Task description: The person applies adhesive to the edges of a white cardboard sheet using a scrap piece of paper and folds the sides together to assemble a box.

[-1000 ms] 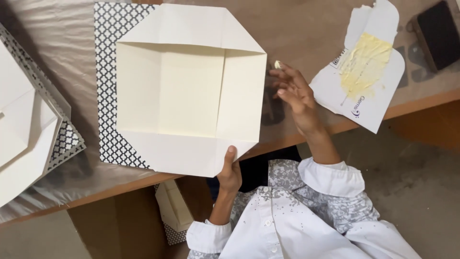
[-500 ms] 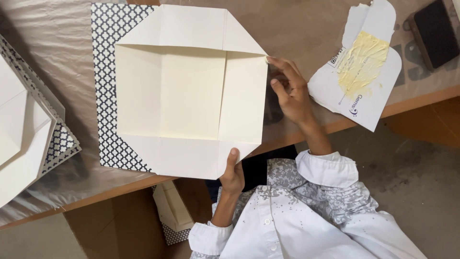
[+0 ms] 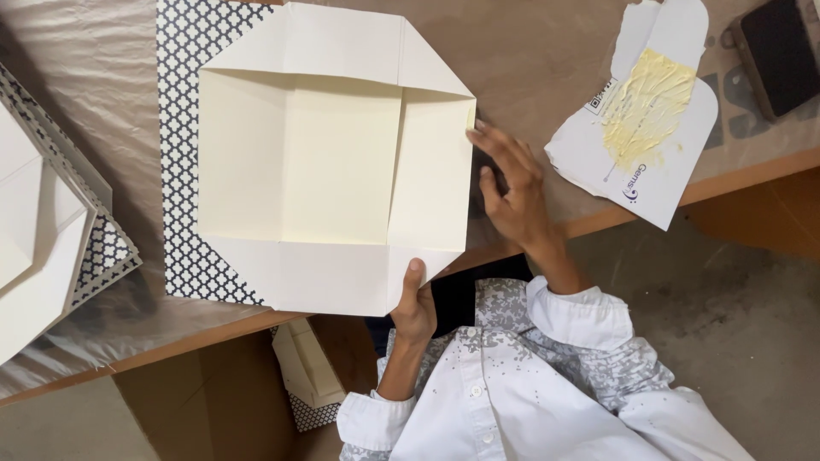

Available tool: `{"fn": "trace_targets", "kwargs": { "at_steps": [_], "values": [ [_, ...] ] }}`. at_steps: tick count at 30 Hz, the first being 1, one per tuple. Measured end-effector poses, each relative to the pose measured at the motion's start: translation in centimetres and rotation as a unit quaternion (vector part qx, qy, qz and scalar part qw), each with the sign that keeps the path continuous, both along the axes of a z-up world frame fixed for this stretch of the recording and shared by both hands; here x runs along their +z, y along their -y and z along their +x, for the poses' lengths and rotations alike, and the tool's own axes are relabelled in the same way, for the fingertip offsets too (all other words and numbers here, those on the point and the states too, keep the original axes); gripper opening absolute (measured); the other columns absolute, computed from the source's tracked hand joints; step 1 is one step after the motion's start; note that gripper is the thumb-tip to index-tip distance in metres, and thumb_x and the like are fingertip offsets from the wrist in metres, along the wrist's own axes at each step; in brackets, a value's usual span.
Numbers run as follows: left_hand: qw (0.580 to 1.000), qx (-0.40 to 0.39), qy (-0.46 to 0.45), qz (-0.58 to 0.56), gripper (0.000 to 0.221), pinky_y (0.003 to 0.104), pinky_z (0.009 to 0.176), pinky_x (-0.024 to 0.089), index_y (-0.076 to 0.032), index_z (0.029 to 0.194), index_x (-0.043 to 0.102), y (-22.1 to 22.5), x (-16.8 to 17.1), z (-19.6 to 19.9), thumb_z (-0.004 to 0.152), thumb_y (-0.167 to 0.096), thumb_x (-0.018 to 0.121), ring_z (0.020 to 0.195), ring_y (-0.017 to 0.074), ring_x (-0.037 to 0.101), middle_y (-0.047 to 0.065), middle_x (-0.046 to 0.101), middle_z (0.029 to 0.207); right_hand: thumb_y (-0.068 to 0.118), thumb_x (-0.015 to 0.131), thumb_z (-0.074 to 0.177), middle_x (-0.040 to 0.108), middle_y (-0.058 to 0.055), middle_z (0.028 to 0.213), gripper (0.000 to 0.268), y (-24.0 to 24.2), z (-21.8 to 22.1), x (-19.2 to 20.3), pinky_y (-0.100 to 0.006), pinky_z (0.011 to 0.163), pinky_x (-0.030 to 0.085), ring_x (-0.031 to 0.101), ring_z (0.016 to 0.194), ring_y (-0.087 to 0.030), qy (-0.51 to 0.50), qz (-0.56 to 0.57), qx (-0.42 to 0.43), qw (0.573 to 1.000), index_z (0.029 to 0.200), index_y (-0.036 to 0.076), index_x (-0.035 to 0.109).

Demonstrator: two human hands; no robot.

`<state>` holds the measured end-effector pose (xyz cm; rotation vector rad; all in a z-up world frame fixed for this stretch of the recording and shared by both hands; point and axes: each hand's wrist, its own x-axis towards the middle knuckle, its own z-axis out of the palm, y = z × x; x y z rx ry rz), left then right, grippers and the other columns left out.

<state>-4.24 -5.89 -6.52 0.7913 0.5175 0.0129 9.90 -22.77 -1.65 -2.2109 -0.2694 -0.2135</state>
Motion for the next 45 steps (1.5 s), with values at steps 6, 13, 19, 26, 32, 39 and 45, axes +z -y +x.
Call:
{"fn": "trace_targets", "kwargs": {
  "at_steps": [6, 13, 19, 26, 32, 39, 45],
  "values": [
    [1.0, 0.012, 0.001, -0.006, 0.045, 0.039, 0.082, 0.061, 0.004, 0.133, 0.052, 0.0, 0.5, 0.3, 0.098, -0.017, 0.069, 0.096, 0.0242, 0.069, 0.015, 0.065, 0.114, -0.005, 0.057, 0.089, 0.057, -0.014, 0.151, 0.051, -0.2, -2.5, 0.5, -0.047, 0.115, 0.043, 0.055, 0.134, -0.039, -0.017, -0.008, 0.02, 1.0, 0.137, 0.01, 0.063],
    [1.0, 0.011, 0.001, 0.006, 0.046, 0.04, 0.084, 0.062, 0.005, 0.135, 0.052, -0.2, 0.3, 0.5, 0.099, -0.017, 0.068, 0.096, 0.0251, 0.07, 0.016, 0.066, 0.114, -0.003, 0.058, 0.091, 0.055, -0.013, 0.153, 0.048, -0.3, -5.9, 0.6, -0.046, 0.114, 0.046, 0.054, 0.134, -0.038, -0.007, -0.012, 0.049, 0.999, 0.135, 0.014, 0.066],
    [1.0, 0.008, -0.006, -0.019, 0.047, 0.038, 0.087, 0.062, 0.005, 0.14, 0.049, -0.3, 0.6, 1.0, 0.1, -0.017, 0.063, 0.104, 0.0237, 0.071, 0.016, 0.067, 0.121, -0.006, 0.057, 0.084, 0.056, -0.013, 0.148, 0.054, -0.1, -8.4, 0.2, -0.047, 0.113, 0.046, 0.054, 0.13, -0.036, 0.043, -0.042, 0.081, 0.995, 0.132, 0.016, 0.067],
    [1.0, 0.007, -0.008, 0.021, 0.049, 0.039, 0.085, 0.065, 0.004, 0.14, 0.049, -0.8, 0.0, 1.0, 0.099, -0.018, 0.064, 0.103, 0.0236, 0.072, 0.016, 0.067, 0.12, -0.001, 0.058, 0.088, 0.053, -0.017, 0.146, 0.05, 1.0, -7.8, -1.1, -0.044, 0.109, 0.048, 0.054, 0.13, -0.032, 0.05, 0.049, 0.098, 0.993, 0.134, 0.017, 0.064],
    [1.0, 0.007, -0.004, 0.03, 0.051, 0.04, 0.084, 0.065, 0.006, 0.139, 0.049, -0.9, 0.0, 0.6, 0.098, -0.018, 0.068, 0.101, 0.0245, 0.072, 0.016, 0.066, 0.118, -0.001, 0.057, 0.099, 0.039, -0.016, 0.16, 0.056, 2.3, -0.3, -0.9, -0.046, 0.121, 0.045, 0.048, 0.142, -0.034, 0.023, -0.035, 0.037, 0.998, 0.152, 0.018, 0.056],
    [0.999, 0.026, -0.002, 0.023, 0.055, 0.04, 0.082, 0.064, 0.005, 0.141, 0.046, -0.9, 0.7, 0.4, 0.096, -0.016, 0.071, 0.1, 0.0246, 0.07, 0.017, 0.063, 0.12, -0.005, 0.061, 0.09, 0.039, -0.011, 0.16, 0.067, 2.5, 3.6, -1.6, -0.049, 0.118, 0.037, 0.048, 0.138, -0.031, 0.028, -0.11, 0.058, 0.992, 0.15, 0.026, 0.059],
    [0.999, 0.021, -0.019, 0.018, 0.058, 0.043, 0.085, 0.064, 0.001, 0.144, 0.043, -0.7, 1.3, 1.1, 0.095, -0.017, 0.07, 0.11, 0.0247, 0.067, 0.015, 0.059, 0.128, -0.007, 0.059, 0.086, 0.042, -0.012, 0.157, 0.068, 1.8, -2.3, -1.5, -0.049, 0.12, 0.038, 0.045, 0.143, -0.035, 0.023, -0.071, 0.127, 0.989, 0.146, 0.026, 0.061]
  ]
}}
